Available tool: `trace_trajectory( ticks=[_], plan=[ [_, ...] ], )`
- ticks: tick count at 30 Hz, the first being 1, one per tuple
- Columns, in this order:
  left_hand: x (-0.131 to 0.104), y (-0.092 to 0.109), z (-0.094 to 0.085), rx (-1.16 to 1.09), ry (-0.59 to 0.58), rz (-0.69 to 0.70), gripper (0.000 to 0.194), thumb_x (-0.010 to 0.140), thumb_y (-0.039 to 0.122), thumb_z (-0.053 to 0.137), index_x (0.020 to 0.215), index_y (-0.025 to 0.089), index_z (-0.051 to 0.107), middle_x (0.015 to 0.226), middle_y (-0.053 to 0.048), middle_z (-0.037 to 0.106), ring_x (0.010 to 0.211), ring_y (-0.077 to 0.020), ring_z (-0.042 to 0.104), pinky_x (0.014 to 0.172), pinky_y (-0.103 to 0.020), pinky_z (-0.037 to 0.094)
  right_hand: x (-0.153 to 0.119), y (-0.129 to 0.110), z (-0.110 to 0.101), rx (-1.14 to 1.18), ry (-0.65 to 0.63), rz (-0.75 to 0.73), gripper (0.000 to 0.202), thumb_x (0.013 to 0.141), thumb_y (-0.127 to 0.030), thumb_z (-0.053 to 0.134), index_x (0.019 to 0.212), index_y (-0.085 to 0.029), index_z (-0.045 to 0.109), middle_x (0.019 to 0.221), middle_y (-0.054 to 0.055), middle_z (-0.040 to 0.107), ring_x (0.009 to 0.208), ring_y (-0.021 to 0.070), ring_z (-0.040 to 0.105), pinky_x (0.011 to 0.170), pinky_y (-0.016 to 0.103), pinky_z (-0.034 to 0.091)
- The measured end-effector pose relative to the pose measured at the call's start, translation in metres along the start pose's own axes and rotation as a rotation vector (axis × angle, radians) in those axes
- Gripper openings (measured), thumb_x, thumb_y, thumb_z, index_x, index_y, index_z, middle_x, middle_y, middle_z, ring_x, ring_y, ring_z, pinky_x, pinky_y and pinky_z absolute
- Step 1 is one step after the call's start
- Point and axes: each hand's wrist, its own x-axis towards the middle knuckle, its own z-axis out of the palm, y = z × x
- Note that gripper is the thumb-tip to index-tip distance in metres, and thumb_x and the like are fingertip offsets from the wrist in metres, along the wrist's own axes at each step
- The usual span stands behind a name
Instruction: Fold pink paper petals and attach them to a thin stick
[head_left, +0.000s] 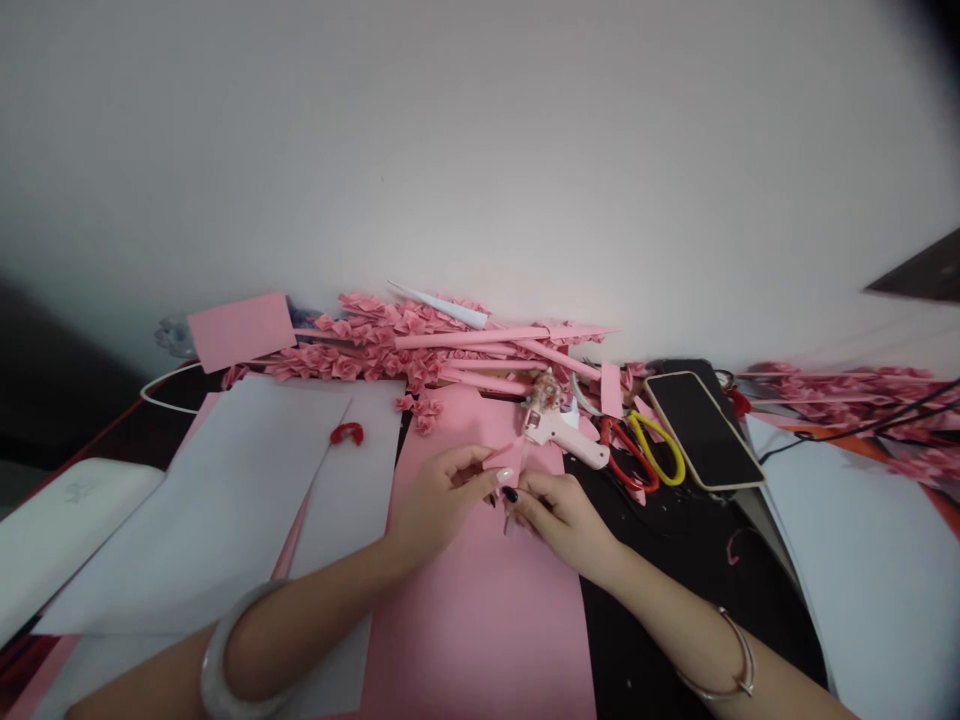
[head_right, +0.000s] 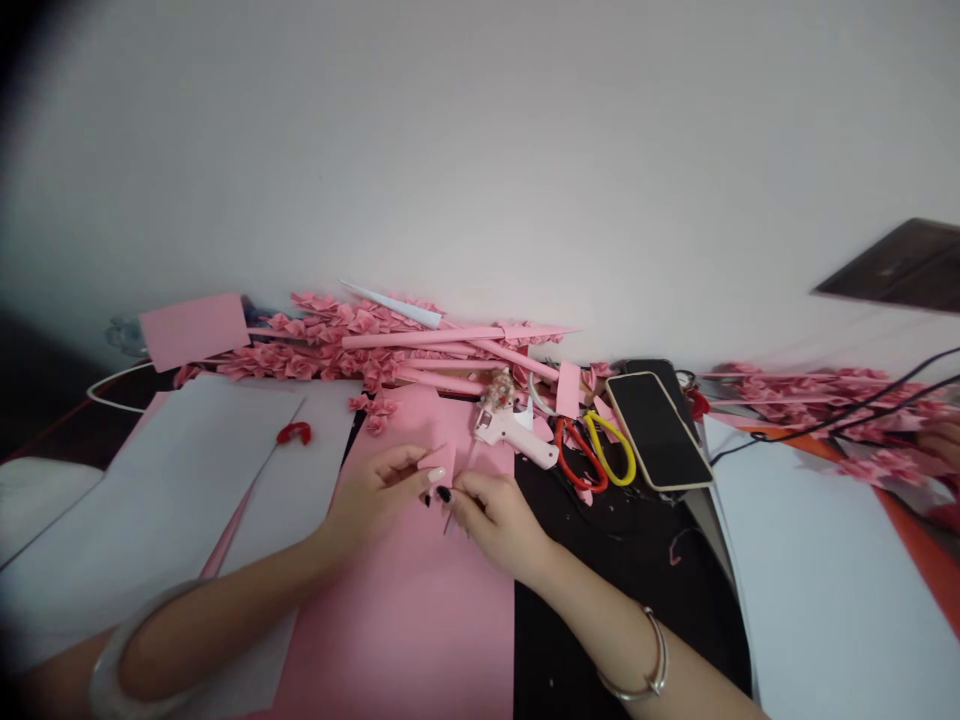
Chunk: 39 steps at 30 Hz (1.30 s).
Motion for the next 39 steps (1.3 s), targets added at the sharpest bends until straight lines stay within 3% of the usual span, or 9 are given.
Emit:
trace_trajectory(
  ticks=[4,9,12,15,19,21,27,34,39],
  plan=[
    [-0.002,-0.003,0.0,0.003,-0.04,0.018,0.019,0.082,0.032,0.055,0.074,0.015,0.057,0.069,0.0,0.057,0.067,-0.0129,0.054,0.064,-0.024,0.043,0.0,-0.002,0.0,-0.003,-0.02,-0.021,0.027,0.09,-0.028,0.045,0.066,-0.017,0.049,0.055,-0.003,0.051,0.047,0.0085,0.043,0.046,0.02,0.034],
    [-0.004,-0.004,-0.003,0.179,0.076,0.112,0.021,0.084,0.032,0.052,0.07,0.017,0.048,0.063,0.004,0.048,0.061,-0.0106,0.047,0.058,-0.021,0.037,-0.001,0.002,0.0,0.087,0.226,-0.017,0.016,0.087,-0.032,0.051,0.082,-0.019,0.045,0.062,-0.005,0.044,0.051,0.0093,0.038,0.048,0.022,0.032],
    [-0.005,-0.003,-0.005,0.307,0.0,0.151,0.017,0.086,0.028,0.048,0.073,0.017,0.05,0.063,0.004,0.048,0.058,-0.0098,0.046,0.055,-0.021,0.034,-0.001,0.003,-0.001,0.131,0.278,-0.066,0.018,0.087,-0.034,0.05,0.096,-0.02,0.043,0.068,-0.003,0.046,0.056,0.011,0.043,0.052,0.023,0.035],
    [-0.006,0.0,-0.005,0.424,-0.107,0.188,0.015,0.085,0.024,0.048,0.073,0.017,0.054,0.06,0.005,0.048,0.054,-0.0085,0.042,0.052,-0.02,0.031,-0.003,0.002,-0.002,0.099,0.25,-0.106,0.026,0.086,-0.033,0.053,0.106,-0.02,0.044,0.07,-0.002,0.048,0.059,0.0123,0.045,0.053,0.024,0.036],
    [-0.008,0.003,-0.002,0.346,-0.271,0.167,0.021,0.087,0.022,0.044,0.069,0.016,0.054,0.066,0.002,0.057,0.059,-0.0099,0.051,0.057,-0.022,0.038,-0.004,0.001,-0.002,0.016,0.269,-0.061,0.014,0.087,-0.032,0.051,0.085,-0.018,0.053,0.062,-0.002,0.047,0.053,0.0112,0.042,0.05,0.024,0.033],
    [-0.008,0.003,-0.001,0.224,-0.298,0.101,0.02,0.087,0.023,0.044,0.071,0.016,0.053,0.065,0.001,0.058,0.059,-0.0111,0.054,0.057,-0.023,0.042,-0.003,0.002,-0.002,0.058,0.295,-0.005,0.022,0.088,-0.034,0.05,0.073,-0.018,0.052,0.056,-0.003,0.044,0.049,0.01,0.038,0.047,0.023,0.031],
    [-0.006,-0.001,0.0,0.045,-0.298,0.017,0.022,0.089,0.03,0.041,0.078,0.016,0.053,0.065,0.0,0.057,0.058,-0.0122,0.056,0.056,-0.025,0.046,-0.001,0.009,0.0,0.276,0.274,0.089,0.027,0.087,-0.04,0.051,0.073,-0.018,0.05,0.053,-0.005,0.043,0.043,0.008,0.034,0.041,0.021,0.028],
    [-0.006,0.002,-0.001,0.221,-0.191,0.056,0.028,0.09,0.031,0.038,0.069,0.017,0.052,0.055,0.003,0.054,0.051,-0.0102,0.052,0.054,-0.022,0.041,-0.001,0.007,0.002,0.295,0.203,0.091,0.024,0.087,-0.04,0.051,0.077,-0.018,0.051,0.053,-0.005,0.044,0.042,0.0073,0.034,0.039,0.02,0.027],
    [-0.007,0.001,-0.002,0.271,-0.201,0.019,0.03,0.091,0.035,0.034,0.073,0.018,0.051,0.051,0.005,0.046,0.048,-0.01,0.046,0.051,-0.022,0.037,-0.001,0.005,0.002,0.339,0.178,0.109,0.023,0.086,-0.037,0.052,0.076,-0.017,0.049,0.055,-0.004,0.05,0.042,0.0061,0.038,0.039,0.018,0.028]
  ],
)
